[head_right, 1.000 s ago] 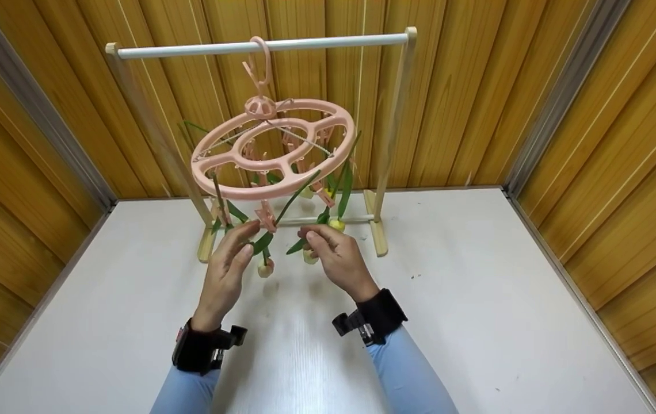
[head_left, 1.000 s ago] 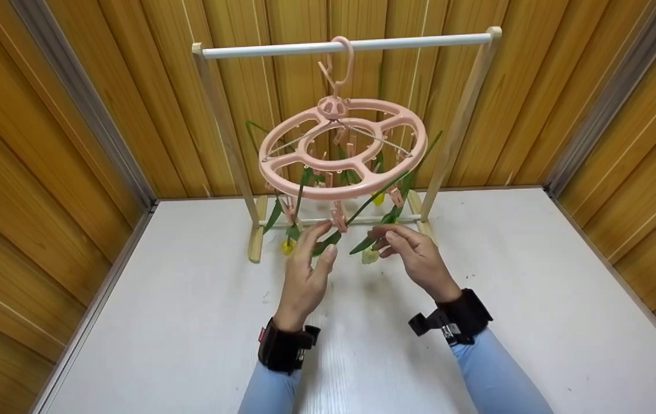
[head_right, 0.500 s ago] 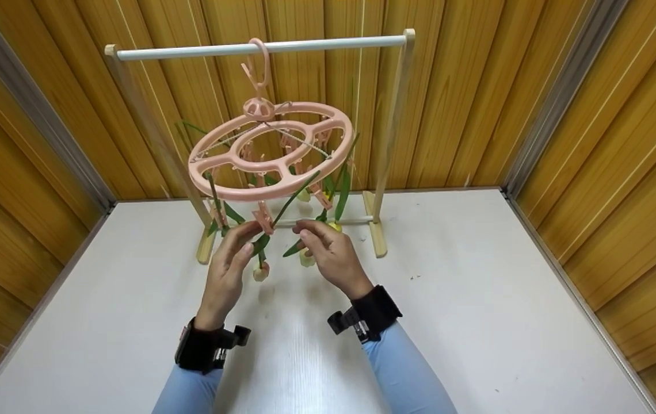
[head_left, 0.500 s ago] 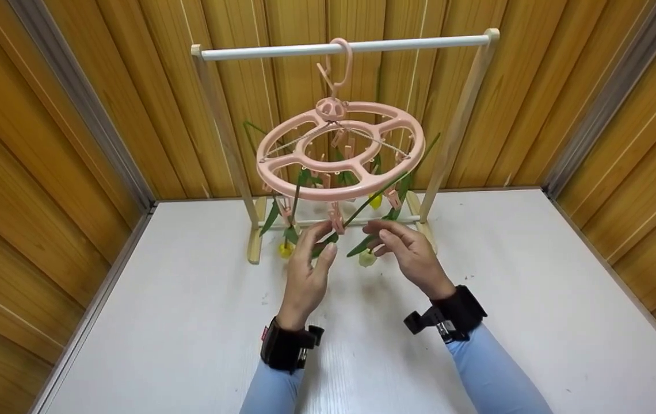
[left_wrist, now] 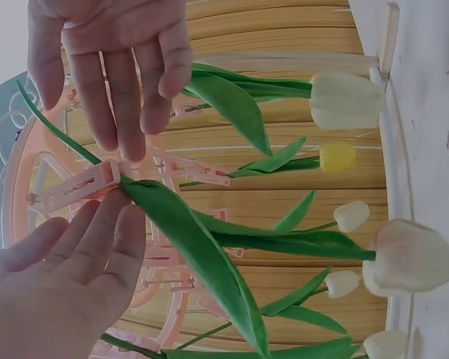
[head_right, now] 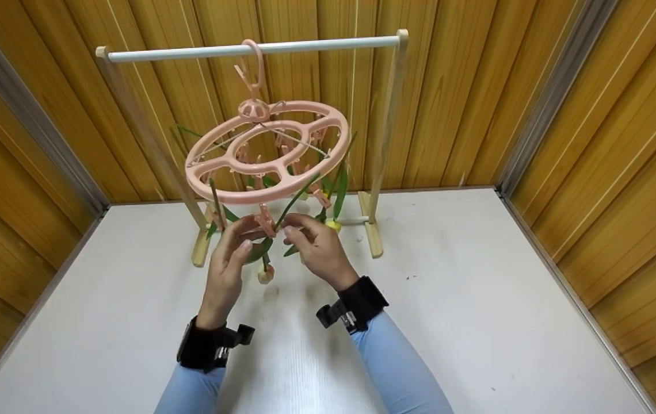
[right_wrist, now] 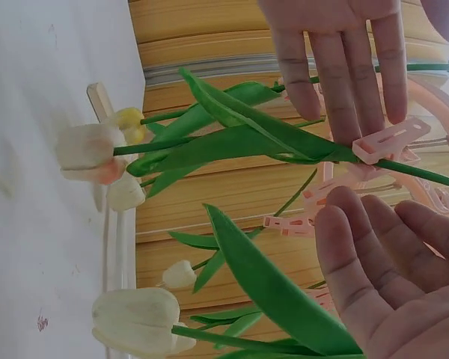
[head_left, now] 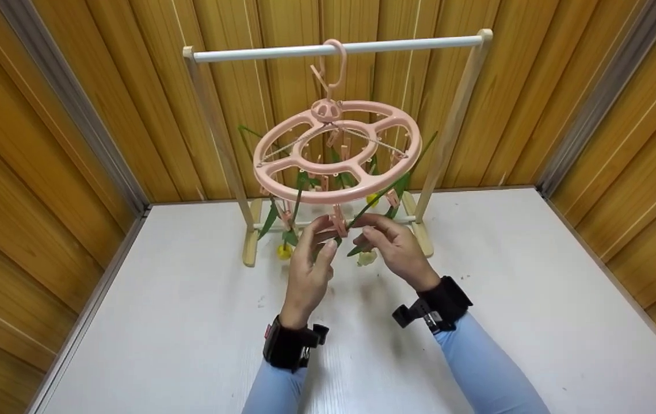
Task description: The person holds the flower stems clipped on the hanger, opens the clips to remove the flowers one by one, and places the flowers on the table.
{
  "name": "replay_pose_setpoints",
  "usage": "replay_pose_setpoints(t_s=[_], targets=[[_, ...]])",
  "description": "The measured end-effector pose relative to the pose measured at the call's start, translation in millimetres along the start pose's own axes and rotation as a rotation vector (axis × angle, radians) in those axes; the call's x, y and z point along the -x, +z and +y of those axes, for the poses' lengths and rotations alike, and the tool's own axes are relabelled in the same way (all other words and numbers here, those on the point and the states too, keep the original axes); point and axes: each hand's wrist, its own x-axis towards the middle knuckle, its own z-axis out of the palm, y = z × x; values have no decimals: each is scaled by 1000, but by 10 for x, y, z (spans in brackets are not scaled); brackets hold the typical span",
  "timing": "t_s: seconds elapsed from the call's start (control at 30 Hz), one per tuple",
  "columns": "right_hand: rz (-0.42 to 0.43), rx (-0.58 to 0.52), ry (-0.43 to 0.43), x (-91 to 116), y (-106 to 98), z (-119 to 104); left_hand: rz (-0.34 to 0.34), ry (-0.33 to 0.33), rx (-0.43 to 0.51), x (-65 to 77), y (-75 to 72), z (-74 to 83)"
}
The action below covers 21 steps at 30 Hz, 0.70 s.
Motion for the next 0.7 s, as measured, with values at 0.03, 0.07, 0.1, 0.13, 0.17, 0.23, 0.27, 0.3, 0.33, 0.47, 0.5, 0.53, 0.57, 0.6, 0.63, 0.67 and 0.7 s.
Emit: replay_pose_setpoints(t_s=[0.03, 0.07, 0.1, 0.13, 0.17, 0.23, 0.27, 0.3, 0.33, 0.47, 0.5, 0.53, 0.57, 0.6, 0.63, 0.67, 0.7], targets=[[-4, -4, 4, -10, 4, 1, 0, -5, 9, -4, 2, 6], [-8, -10, 6, -19, 7, 3, -1, -9, 16, -7, 5, 11], [-14, -14, 5, -27, 10, 4, -4, -10, 25, -11, 9, 11], [-20, -15, 3, -34, 12, 6, -7, -5, 28, -15, 13, 11], [-27, -15, 1, -39, 15, 6, -9, 2, 29, -19, 18, 14], [-38, -7, -9, -49, 26, 7, -13, 9, 31, -25, 26, 18], [-43, -5, -14, -53, 35, 6, -14, 9, 31, -25, 28, 17], [-47, 4, -20, -57, 45, 7, -15, 11, 33, -28, 31, 16], [-47, 19, -25, -61, 55, 9, -16, 13, 36, -30, 35, 18], [-36, 99, -55, -71, 100, 7, -19, 27, 63, -48, 55, 19], [-31, 125, -65, -71, 111, 3, -21, 35, 70, -55, 60, 14], [-27, 150, -75, -72, 121, 1, -22, 43, 75, -63, 66, 10], [-24, 167, -86, -72, 129, -5, -24, 50, 80, -70, 70, 5], [-19, 192, -100, -71, 137, -9, -26, 58, 80, -76, 74, 0], [-16, 211, -109, -70, 141, -12, -28, 65, 82, -84, 81, -7], [-14, 229, -118, -70, 145, -15, -31, 74, 82, -91, 85, -12], [-12, 247, -127, -71, 150, -17, -33, 82, 80, -97, 89, -16]])
